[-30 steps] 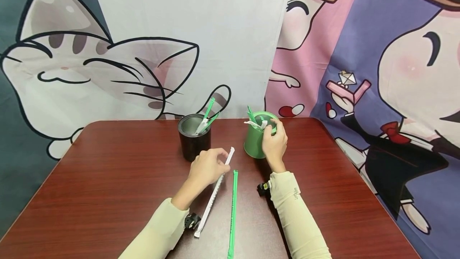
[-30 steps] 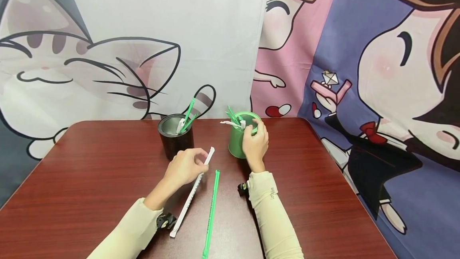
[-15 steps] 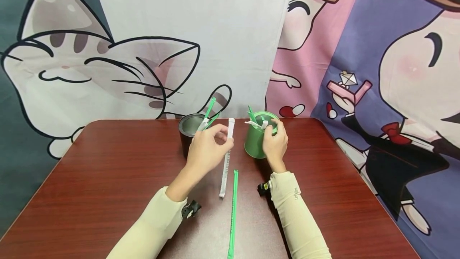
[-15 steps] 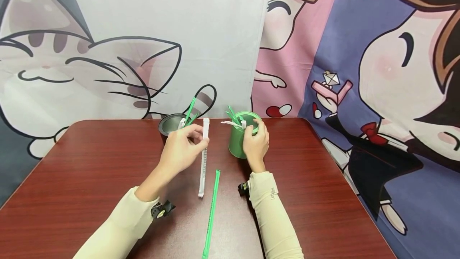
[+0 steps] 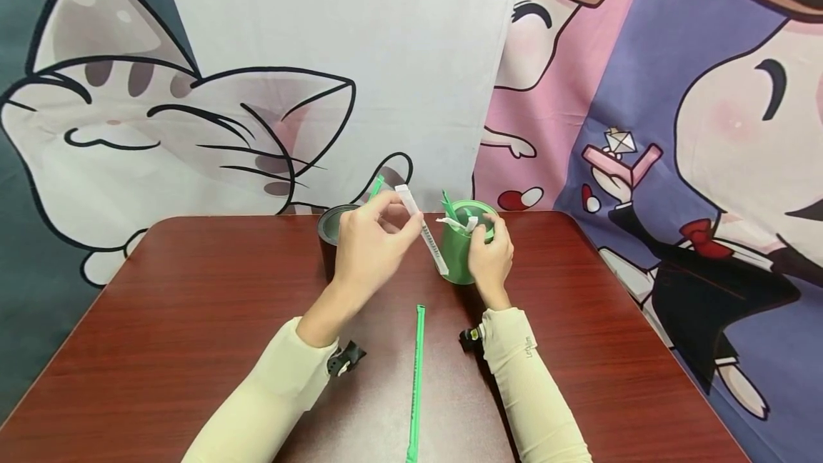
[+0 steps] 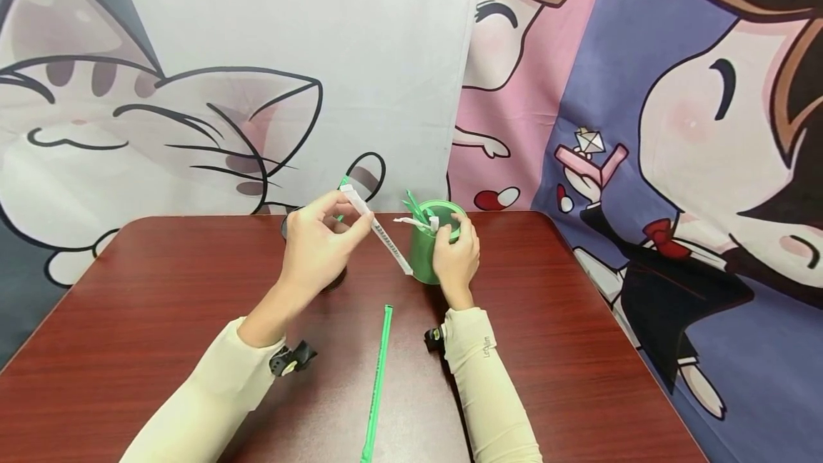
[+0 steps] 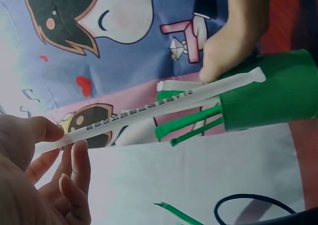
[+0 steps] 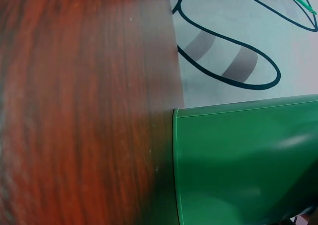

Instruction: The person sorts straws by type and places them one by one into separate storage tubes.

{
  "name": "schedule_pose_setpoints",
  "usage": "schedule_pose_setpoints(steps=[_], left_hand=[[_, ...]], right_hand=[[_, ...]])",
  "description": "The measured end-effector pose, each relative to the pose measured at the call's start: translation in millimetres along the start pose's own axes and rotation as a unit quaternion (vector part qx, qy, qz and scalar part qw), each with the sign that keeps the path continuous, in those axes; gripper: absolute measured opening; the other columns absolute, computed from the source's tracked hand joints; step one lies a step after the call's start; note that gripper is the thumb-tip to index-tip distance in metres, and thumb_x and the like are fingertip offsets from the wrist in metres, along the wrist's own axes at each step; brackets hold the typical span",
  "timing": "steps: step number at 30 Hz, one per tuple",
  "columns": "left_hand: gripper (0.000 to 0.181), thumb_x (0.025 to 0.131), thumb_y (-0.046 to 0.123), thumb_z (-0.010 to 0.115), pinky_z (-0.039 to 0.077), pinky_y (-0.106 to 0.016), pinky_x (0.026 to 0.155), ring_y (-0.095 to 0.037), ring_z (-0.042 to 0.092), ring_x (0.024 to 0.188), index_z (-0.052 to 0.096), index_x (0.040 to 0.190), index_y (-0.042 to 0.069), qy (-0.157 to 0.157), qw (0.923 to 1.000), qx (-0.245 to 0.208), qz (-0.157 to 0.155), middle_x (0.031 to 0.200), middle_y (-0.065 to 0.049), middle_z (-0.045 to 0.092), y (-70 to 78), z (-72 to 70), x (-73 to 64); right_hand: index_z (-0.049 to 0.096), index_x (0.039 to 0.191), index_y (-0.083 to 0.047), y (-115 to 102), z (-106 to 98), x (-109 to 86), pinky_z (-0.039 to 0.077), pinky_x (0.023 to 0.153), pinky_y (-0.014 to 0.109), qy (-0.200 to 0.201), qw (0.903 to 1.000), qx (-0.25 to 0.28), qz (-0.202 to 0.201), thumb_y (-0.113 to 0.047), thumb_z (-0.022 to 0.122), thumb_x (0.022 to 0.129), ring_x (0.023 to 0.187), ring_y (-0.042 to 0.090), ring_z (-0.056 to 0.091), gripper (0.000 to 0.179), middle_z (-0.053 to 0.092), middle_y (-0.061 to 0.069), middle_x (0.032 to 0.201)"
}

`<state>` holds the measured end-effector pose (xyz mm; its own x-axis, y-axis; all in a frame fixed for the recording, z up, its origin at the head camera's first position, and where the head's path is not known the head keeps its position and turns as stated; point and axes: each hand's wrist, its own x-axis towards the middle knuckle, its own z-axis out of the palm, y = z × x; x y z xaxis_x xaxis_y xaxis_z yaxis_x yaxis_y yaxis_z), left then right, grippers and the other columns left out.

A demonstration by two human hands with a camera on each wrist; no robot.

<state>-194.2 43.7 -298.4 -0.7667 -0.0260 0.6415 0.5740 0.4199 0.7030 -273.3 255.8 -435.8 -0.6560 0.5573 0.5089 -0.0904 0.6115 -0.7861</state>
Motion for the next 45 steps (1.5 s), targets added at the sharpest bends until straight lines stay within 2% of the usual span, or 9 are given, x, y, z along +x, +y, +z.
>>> schedule_pose_setpoints(steps=[8, 14, 22, 25, 28, 32, 34, 39, 45], left_hand=[[0.008, 0.077, 0.02, 0.071, 0.046, -0.019, 0.049, 0.004, 0.06, 0.054, 0.064, 0.078, 0.024, 0.025, 0.9983, -0.039, 0.034, 0.075, 0.012, 0.068, 13.2, 2.2, 15.2], [0.006, 0.078, 0.02, 0.07, 0.047, -0.021, 0.051, -0.001, 0.062, 0.056, 0.064, 0.079, 0.022, 0.025, 0.9987, -0.034, 0.029, 0.078, 0.009, 0.069, 15.2, 6.3, 23.2], [0.005, 0.078, 0.022, 0.069, 0.047, -0.019, 0.053, 0.001, 0.063, 0.059, 0.065, 0.08, 0.023, 0.019, 0.9992, -0.02, 0.028, 0.077, 0.011, 0.069, 14.7, 15.5, 30.4], [0.006, 0.078, 0.023, 0.069, 0.048, -0.019, 0.056, 0.002, 0.063, 0.06, 0.065, 0.082, 0.024, 0.007, 0.9998, -0.006, 0.02, 0.077, 0.012, 0.068, 12.8, 19.2, 32.4], [0.009, 0.078, 0.028, 0.07, 0.046, -0.02, 0.058, 0.004, 0.063, 0.063, 0.066, 0.086, 0.026, -0.016, 0.9992, 0.035, 0.014, 0.08, 0.014, 0.069, 10.7, 22.5, 33.6], [0.021, 0.078, 0.036, 0.072, 0.042, -0.023, 0.058, 0.003, 0.06, 0.068, 0.068, 0.098, 0.031, -0.065, 0.9935, 0.093, 0.003, 0.091, 0.018, 0.068, 6.9, 26.4, 33.2], [0.028, 0.076, 0.037, 0.073, 0.042, -0.025, 0.057, 0.0, 0.059, 0.071, 0.067, 0.103, 0.033, -0.082, 0.991, 0.106, -0.007, 0.095, 0.019, 0.067, 4.9, 26.8, 31.9], [0.031, 0.075, 0.038, 0.074, 0.041, -0.027, 0.052, -0.001, 0.058, 0.071, 0.065, 0.104, 0.034, -0.091, 0.9893, 0.111, -0.026, 0.096, 0.022, 0.065, 2.6, 23.2, 28.4], [0.03, 0.074, 0.041, 0.073, 0.041, -0.027, 0.054, 0.004, 0.055, 0.068, 0.064, 0.101, 0.033, -0.099, 0.9876, 0.121, -0.019, 0.094, 0.022, 0.064, 6.8, 16.2, 22.7]], right_hand=[[0.061, 0.109, -0.031, 1.5, 0.9, 1.3, 0.042, 0.064, 0.049, 0.008, 1.0, -0.004, 0.0, -0.032, 0.048, 0.085, 0.092, 0.025, 0.059, 0.027, 0.062, -0.009, 0.111], [0.061, 0.108, -0.031, 1.5, 1.7, 1.3, 0.042, 0.064, 0.049, 0.008, 1.0, -0.002, -0.001, -0.032, 0.048, 0.085, 0.092, 0.025, 0.06, 0.027, 0.062, -0.01, 0.112], [0.061, 0.108, -0.03, 1.1, 1.8, 1.8, 0.043, 0.064, 0.049, 0.012, 0.9999, 0.0, -0.005, -0.031, 0.048, 0.085, 0.094, 0.025, 0.06, 0.027, 0.062, -0.01, 0.111], [0.061, 0.109, -0.03, 1.8, 1.7, 1.1, 0.043, 0.065, 0.048, 0.009, 0.9999, -0.003, -0.004, -0.031, 0.048, 0.085, 0.095, 0.025, 0.06, 0.027, 0.062, -0.01, 0.111], [0.061, 0.109, -0.03, 1.4, 1.2, 0.7, 0.043, 0.065, 0.049, 0.006, 1.0, -0.003, -0.007, -0.032, 0.048, 0.086, 0.096, 0.026, 0.06, 0.027, 0.062, -0.008, 0.112], [0.062, 0.11, -0.028, 0.8, 0.5, 0.5, 0.043, 0.065, 0.05, 0.007, 0.9999, -0.001, -0.008, -0.033, 0.048, 0.086, 0.095, 0.026, 0.06, 0.028, 0.062, -0.007, 0.111], [0.062, 0.11, -0.028, 0.6, 0.3, 0.2, 0.043, 0.065, 0.05, 0.008, 0.9999, -0.001, -0.008, -0.033, 0.048, 0.086, 0.095, 0.026, 0.06, 0.028, 0.063, -0.007, 0.11], [0.063, 0.109, -0.027, 0.9, 0.9, -0.1, 0.043, 0.066, 0.05, 0.008, 0.9999, 0.001, -0.01, -0.033, 0.049, 0.086, 0.096, 0.026, 0.06, 0.028, 0.063, -0.007, 0.11], [0.063, 0.109, -0.027, 0.9, 1.6, 1.4, 0.043, 0.065, 0.049, 0.011, 0.9999, 0.001, -0.01, -0.033, 0.049, 0.086, 0.095, 0.026, 0.06, 0.027, 0.063, -0.008, 0.11]])
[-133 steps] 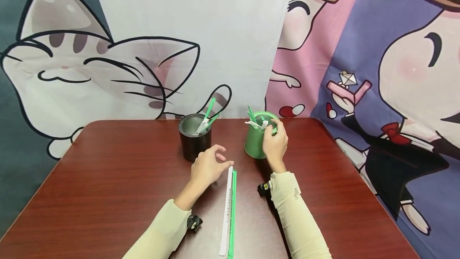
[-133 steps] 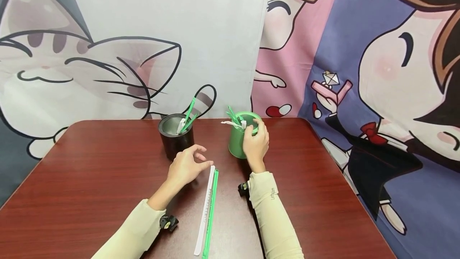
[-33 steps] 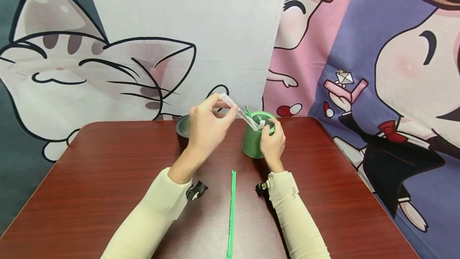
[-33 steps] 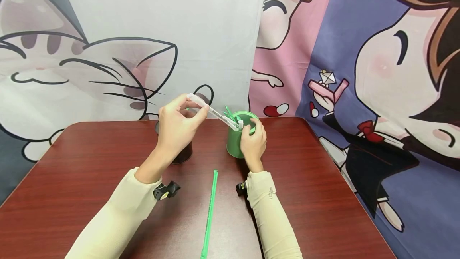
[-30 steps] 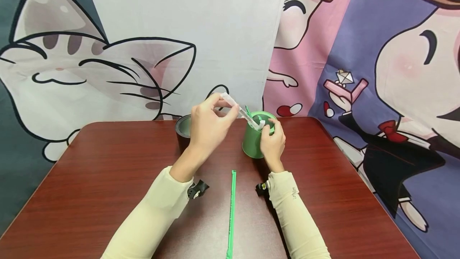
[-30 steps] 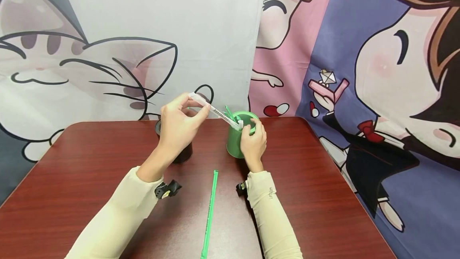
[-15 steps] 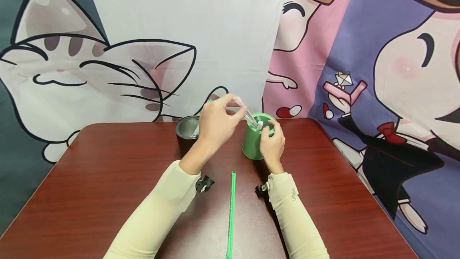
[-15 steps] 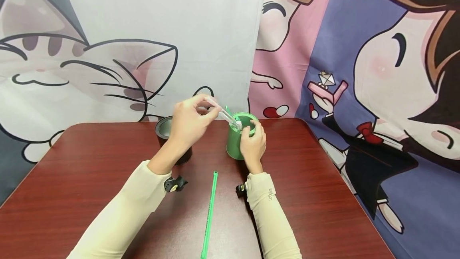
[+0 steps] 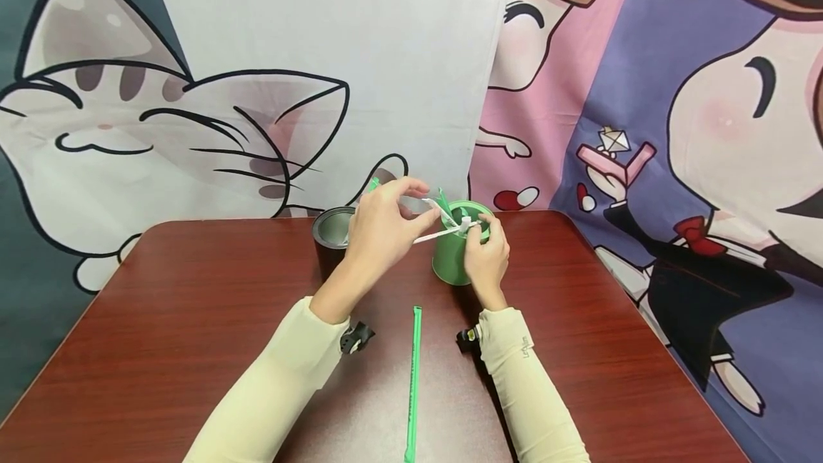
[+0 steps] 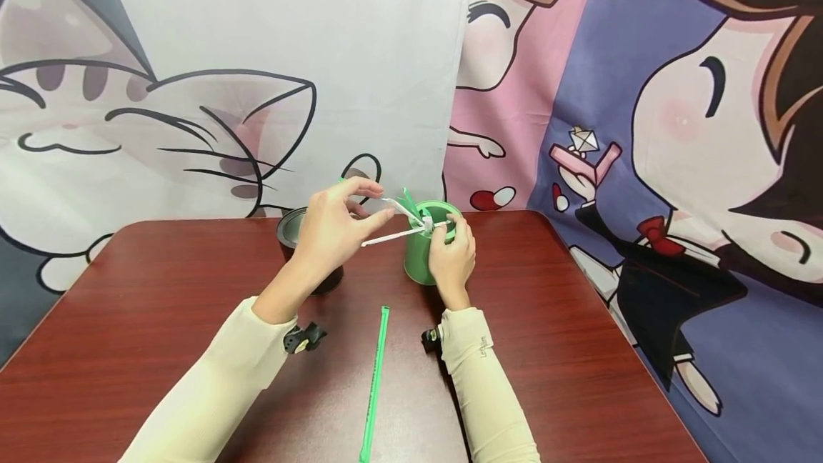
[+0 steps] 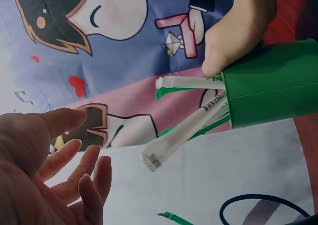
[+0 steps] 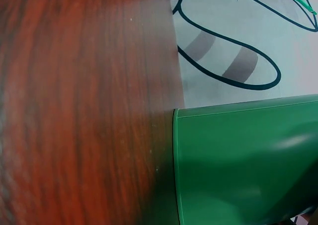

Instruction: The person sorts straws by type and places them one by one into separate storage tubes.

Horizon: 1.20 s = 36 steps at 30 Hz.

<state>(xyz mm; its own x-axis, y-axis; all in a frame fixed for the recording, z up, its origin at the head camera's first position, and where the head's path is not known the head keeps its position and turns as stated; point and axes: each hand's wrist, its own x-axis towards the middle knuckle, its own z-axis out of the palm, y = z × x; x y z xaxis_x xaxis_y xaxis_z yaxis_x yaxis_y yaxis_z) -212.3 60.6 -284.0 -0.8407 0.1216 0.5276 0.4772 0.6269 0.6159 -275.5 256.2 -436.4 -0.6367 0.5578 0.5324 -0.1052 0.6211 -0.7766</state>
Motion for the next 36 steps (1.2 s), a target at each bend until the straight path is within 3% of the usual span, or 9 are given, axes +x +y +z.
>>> schedule_pose_setpoints(steps=[6, 14, 24, 29, 36], left_hand=[[0.025, 0.075, 0.039, 0.072, 0.042, -0.029, 0.059, 0.002, 0.056, 0.068, 0.064, 0.098, 0.033, -0.005, 0.9999, 0.014, -0.001, 0.091, 0.021, 0.061, 0.5, -9.5, -13.7], [0.019, 0.076, 0.035, 0.071, 0.041, -0.029, 0.054, 0.001, 0.055, 0.064, 0.064, 0.094, 0.033, -0.013, 0.9998, 0.015, -0.007, 0.084, 0.02, 0.063, -10.8, -13.9, -35.9], [0.017, 0.075, 0.039, 0.071, 0.039, -0.03, 0.051, -0.002, 0.047, 0.06, 0.059, 0.086, 0.033, -0.033, 0.9964, 0.046, -0.063, 0.069, 0.019, 0.054, -30.6, -14.2, -61.6], [0.019, 0.075, 0.043, 0.07, 0.041, -0.031, 0.055, -0.004, 0.05, 0.059, 0.059, 0.086, 0.033, -0.072, 0.9927, 0.058, -0.077, 0.064, 0.024, 0.054, -39.3, -5.7, -72.5], [0.03, 0.073, 0.05, 0.07, 0.043, -0.032, 0.057, -0.011, 0.059, 0.067, 0.059, 0.094, 0.031, -0.159, 0.9781, 0.101, -0.088, 0.065, 0.028, 0.058, -51.2, 17.0, -83.6]], right_hand=[[0.063, 0.109, -0.027, -0.4, 0.9, 0.3, 0.043, 0.065, 0.049, -0.003, 1.0, 0.002, 0.0, -0.033, 0.049, 0.086, 0.095, 0.024, 0.06, 0.027, 0.062, -0.01, 0.111], [0.063, 0.108, -0.026, 0.0, 1.2, -0.8, 0.042, 0.063, 0.049, -0.005, 1.0, 0.001, 0.001, -0.031, 0.049, 0.085, 0.094, 0.025, 0.06, 0.027, 0.062, -0.009, 0.11], [0.062, 0.108, -0.028, 0.9, 0.5, 1.7, 0.042, 0.063, 0.047, -0.001, 1.0, -0.003, 0.002, -0.03, 0.048, 0.085, 0.09, 0.024, 0.059, 0.027, 0.062, -0.008, 0.109], [0.062, 0.108, -0.028, 1.0, 0.2, 0.7, 0.042, 0.062, 0.047, -0.003, 1.0, -0.003, 0.001, -0.03, 0.048, 0.085, 0.089, 0.024, 0.059, 0.027, 0.063, -0.007, 0.109], [0.062, 0.108, -0.027, 1.7, 1.1, 0.7, 0.042, 0.062, 0.047, 0.0, 1.0, -0.004, -0.006, -0.031, 0.048, 0.086, 0.091, 0.026, 0.06, 0.027, 0.063, -0.006, 0.108]])
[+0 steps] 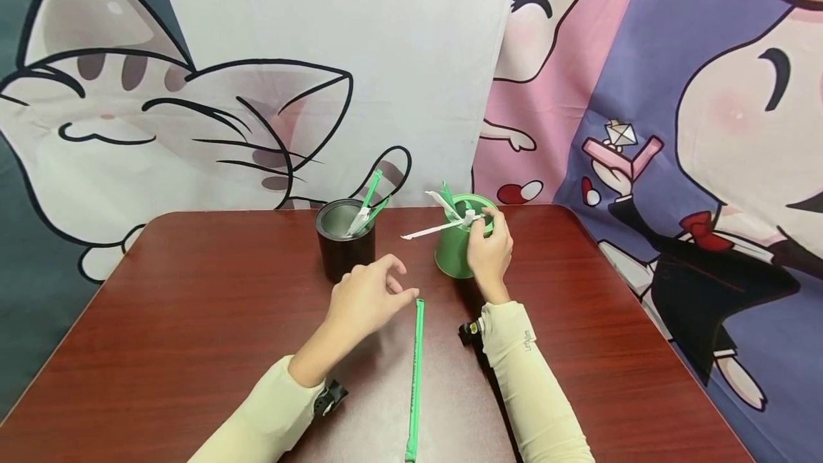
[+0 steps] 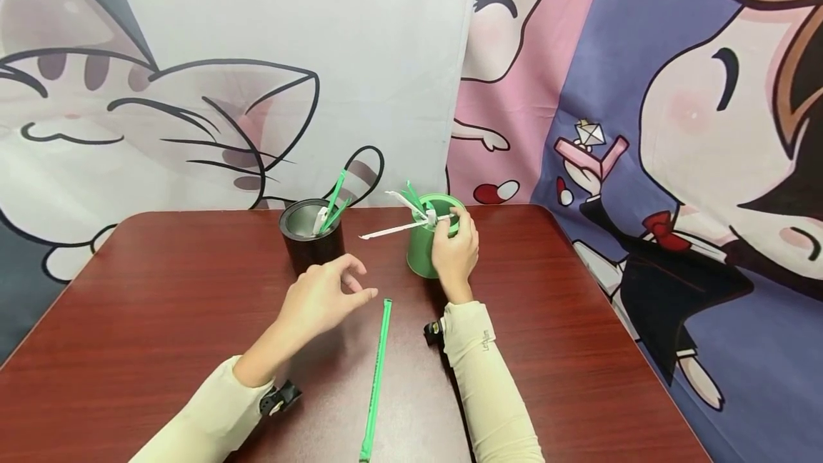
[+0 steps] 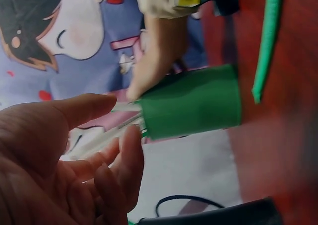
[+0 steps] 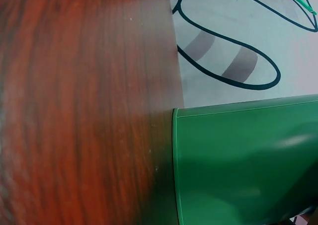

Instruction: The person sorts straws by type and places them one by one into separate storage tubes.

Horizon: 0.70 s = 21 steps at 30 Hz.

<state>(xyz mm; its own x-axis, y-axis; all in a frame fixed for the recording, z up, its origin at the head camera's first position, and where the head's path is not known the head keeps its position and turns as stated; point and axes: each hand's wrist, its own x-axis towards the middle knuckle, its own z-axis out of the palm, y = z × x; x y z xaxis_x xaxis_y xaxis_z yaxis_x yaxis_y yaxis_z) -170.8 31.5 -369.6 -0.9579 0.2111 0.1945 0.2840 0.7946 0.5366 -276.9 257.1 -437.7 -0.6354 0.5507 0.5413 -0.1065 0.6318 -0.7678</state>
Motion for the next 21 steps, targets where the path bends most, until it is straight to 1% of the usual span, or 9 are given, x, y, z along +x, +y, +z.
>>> schedule_pose_setpoints(steps=[4, 7, 11, 13, 16, 18, 21], left_hand=[[0.033, 0.072, 0.049, 0.071, 0.042, -0.032, 0.054, -0.016, 0.06, 0.066, 0.059, 0.096, 0.028, -0.039, 0.999, 0.02, -0.012, 0.063, 0.024, 0.059, -2.4, 14.2, 1.5], [0.038, 0.071, 0.051, 0.071, 0.042, -0.035, 0.055, -0.021, 0.06, 0.068, 0.06, 0.097, 0.027, -0.064, 0.9967, 0.045, -0.022, 0.068, 0.013, 0.063, -1.4, 23.7, 3.9], [0.046, 0.067, 0.056, 0.072, 0.043, -0.039, 0.06, -0.028, 0.06, 0.075, 0.061, 0.1, 0.025, -0.096, 0.9922, 0.074, -0.027, 0.079, 0.0, 0.065, 1.9, 35.3, 7.2], [0.05, 0.067, 0.055, 0.073, 0.043, -0.041, 0.062, -0.029, 0.06, 0.079, 0.062, 0.102, 0.023, -0.114, 0.9898, 0.079, -0.03, 0.081, 0.0, 0.064, 2.9, 40.8, 8.5], [0.053, 0.065, 0.055, 0.075, 0.042, -0.042, 0.063, -0.029, 0.06, 0.08, 0.061, 0.101, 0.019, -0.137, 0.9864, 0.083, -0.037, 0.074, 0.002, 0.06, 3.6, 48.2, 9.6], [0.05, 0.063, 0.055, 0.076, 0.042, -0.042, 0.063, -0.029, 0.06, 0.078, 0.06, 0.093, 0.018, -0.146, 0.9846, 0.087, -0.039, 0.069, 0.004, 0.057, 3.6, 52.8, 9.8], [0.05, 0.06, 0.057, 0.078, 0.042, -0.043, 0.063, -0.029, 0.059, 0.075, 0.054, 0.079, 0.017, -0.159, 0.9812, 0.098, -0.05, 0.062, 0.004, 0.052, 3.4, 58.9, 8.9]], right_hand=[[0.063, 0.108, -0.026, 0.2, 0.1, 0.7, 0.042, 0.063, 0.047, 0.0, 1.0, 0.003, -0.002, -0.031, 0.048, 0.086, 0.092, 0.026, 0.06, 0.027, 0.064, -0.005, 0.107], [0.063, 0.108, -0.025, 0.2, -0.2, 1.6, 0.042, 0.062, 0.047, 0.0, 1.0, 0.004, -0.003, -0.031, 0.048, 0.086, 0.09, 0.026, 0.06, 0.027, 0.064, -0.004, 0.107], [0.062, 0.108, -0.026, 0.2, -0.8, 2.0, 0.041, 0.062, 0.047, 0.0, 1.0, 0.003, -0.004, -0.03, 0.048, 0.085, 0.089, 0.026, 0.059, 0.027, 0.063, -0.004, 0.107], [0.062, 0.108, -0.026, 0.5, -0.8, 1.8, 0.041, 0.062, 0.047, -0.001, 1.0, 0.003, -0.003, -0.03, 0.048, 0.085, 0.089, 0.026, 0.059, 0.027, 0.063, -0.004, 0.107], [0.062, 0.108, -0.026, 0.8, -0.8, 1.3, 0.042, 0.063, 0.047, -0.002, 1.0, 0.002, 0.001, -0.03, 0.048, 0.085, 0.091, 0.026, 0.059, 0.027, 0.063, -0.005, 0.108], [0.062, 0.108, -0.026, 0.8, -0.7, 1.2, 0.042, 0.064, 0.047, -0.002, 1.0, 0.002, 0.002, -0.031, 0.048, 0.085, 0.092, 0.026, 0.06, 0.027, 0.063, -0.006, 0.108], [0.062, 0.108, -0.027, 0.1, -0.6, 1.3, 0.043, 0.064, 0.047, -0.004, 1.0, 0.0, 0.003, -0.031, 0.048, 0.086, 0.093, 0.025, 0.06, 0.027, 0.063, -0.007, 0.109]])
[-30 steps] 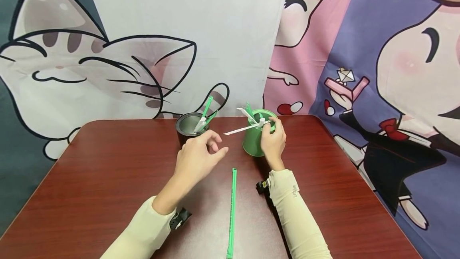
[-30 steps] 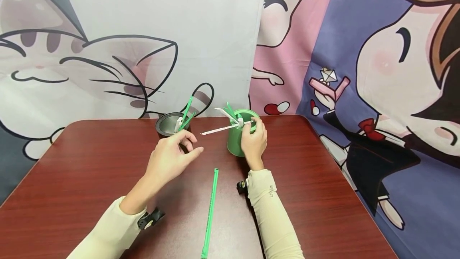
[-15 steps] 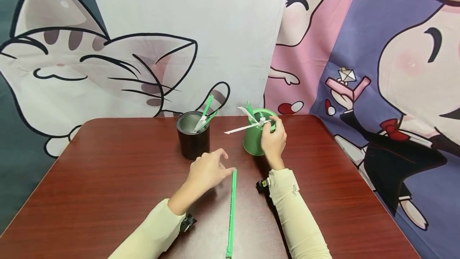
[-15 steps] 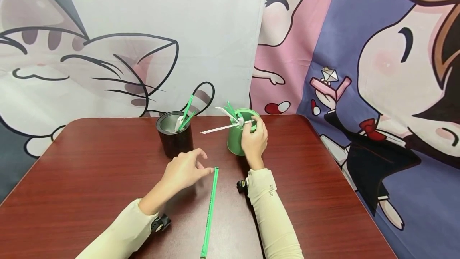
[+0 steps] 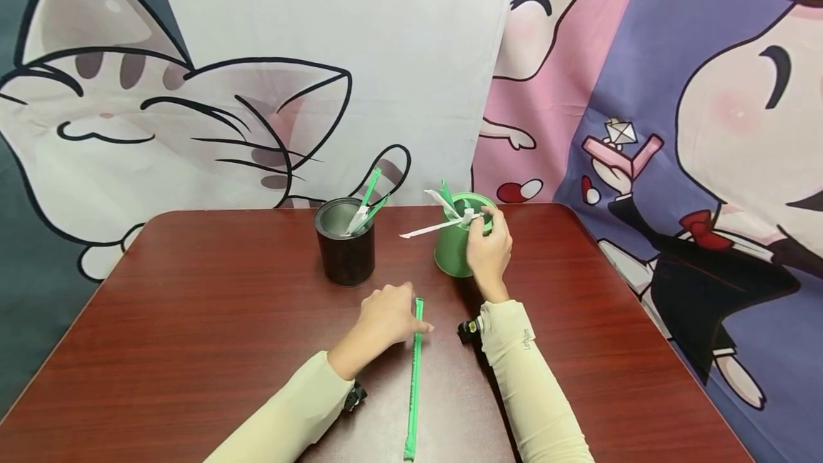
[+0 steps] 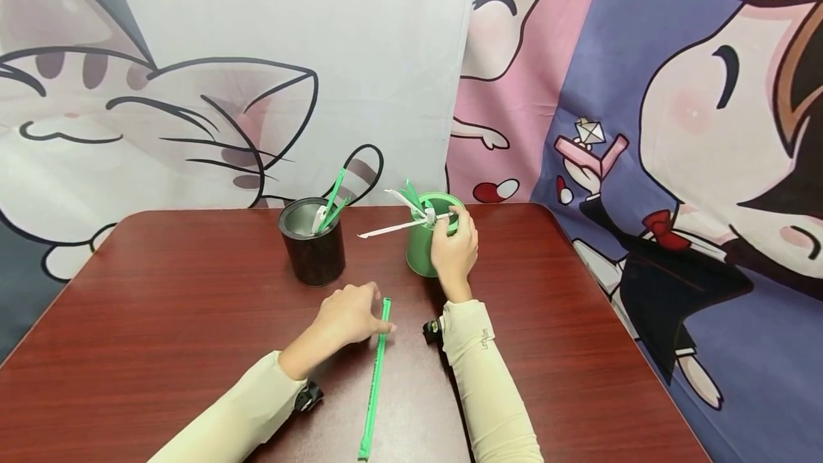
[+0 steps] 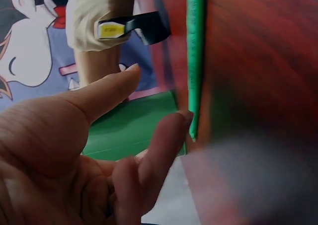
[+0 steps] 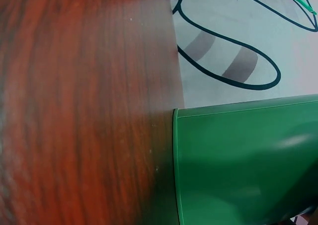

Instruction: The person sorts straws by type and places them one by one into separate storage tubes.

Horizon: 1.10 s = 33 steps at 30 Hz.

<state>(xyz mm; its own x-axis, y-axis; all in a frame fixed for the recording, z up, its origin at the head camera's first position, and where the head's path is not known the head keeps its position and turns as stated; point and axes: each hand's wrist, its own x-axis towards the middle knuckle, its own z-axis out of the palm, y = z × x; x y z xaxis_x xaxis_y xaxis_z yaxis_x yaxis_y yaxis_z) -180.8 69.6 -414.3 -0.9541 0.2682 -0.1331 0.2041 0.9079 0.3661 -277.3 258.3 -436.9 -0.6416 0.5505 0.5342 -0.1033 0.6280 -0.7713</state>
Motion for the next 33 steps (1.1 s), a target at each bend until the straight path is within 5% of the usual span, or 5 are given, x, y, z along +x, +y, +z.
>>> schedule_pose_setpoints(steps=[6, 17, 29, 33], left_hand=[[0.052, 0.054, 0.053, 0.083, 0.043, -0.045, 0.065, -0.03, 0.058, 0.074, 0.05, 0.073, 0.017, -0.021, 0.9995, 0.019, -0.011, 0.062, 0.001, 0.05, 0.1, 12.5, -1.4], [0.048, 0.052, 0.039, 0.087, 0.044, -0.044, 0.061, -0.03, 0.06, 0.075, 0.058, 0.085, 0.018, -0.001, 0.9999, -0.005, 0.012, 0.066, 0.002, 0.052, -4.1, 21.9, 0.2], [0.04, 0.058, 0.03, 0.084, 0.045, -0.044, 0.062, -0.03, 0.06, 0.076, 0.061, 0.091, 0.021, 0.0, 0.9994, -0.019, 0.028, 0.075, 0.002, 0.059, -8.3, 20.4, 0.9], [0.036, 0.064, 0.03, 0.081, 0.045, -0.042, 0.063, -0.026, 0.062, 0.071, 0.064, 0.096, 0.023, 0.0, 0.9983, -0.053, 0.023, 0.077, 0.002, 0.064, -11.9, 8.8, 2.0]], right_hand=[[0.061, 0.108, -0.029, -0.8, 0.3, -0.7, 0.042, 0.063, 0.047, -0.003, 1.0, 0.0, 0.006, -0.032, 0.047, 0.085, 0.092, 0.024, 0.059, 0.026, 0.063, -0.008, 0.108], [0.063, 0.108, -0.026, -1.5, -0.3, 0.4, 0.042, 0.064, 0.048, 0.001, 1.0, 0.005, -0.003, -0.032, 0.048, 0.086, 0.095, 0.026, 0.06, 0.028, 0.063, -0.008, 0.11], [0.062, 0.107, -0.027, -1.0, 0.3, 0.7, 0.042, 0.065, 0.048, 0.003, 1.0, 0.001, -0.004, -0.031, 0.048, 0.086, 0.095, 0.026, 0.06, 0.026, 0.063, -0.006, 0.109], [0.062, 0.107, -0.027, -1.9, 0.4, 0.7, 0.042, 0.064, 0.047, 0.004, 1.0, 0.0, 0.0, -0.031, 0.048, 0.085, 0.093, 0.026, 0.06, 0.026, 0.063, -0.007, 0.108]])
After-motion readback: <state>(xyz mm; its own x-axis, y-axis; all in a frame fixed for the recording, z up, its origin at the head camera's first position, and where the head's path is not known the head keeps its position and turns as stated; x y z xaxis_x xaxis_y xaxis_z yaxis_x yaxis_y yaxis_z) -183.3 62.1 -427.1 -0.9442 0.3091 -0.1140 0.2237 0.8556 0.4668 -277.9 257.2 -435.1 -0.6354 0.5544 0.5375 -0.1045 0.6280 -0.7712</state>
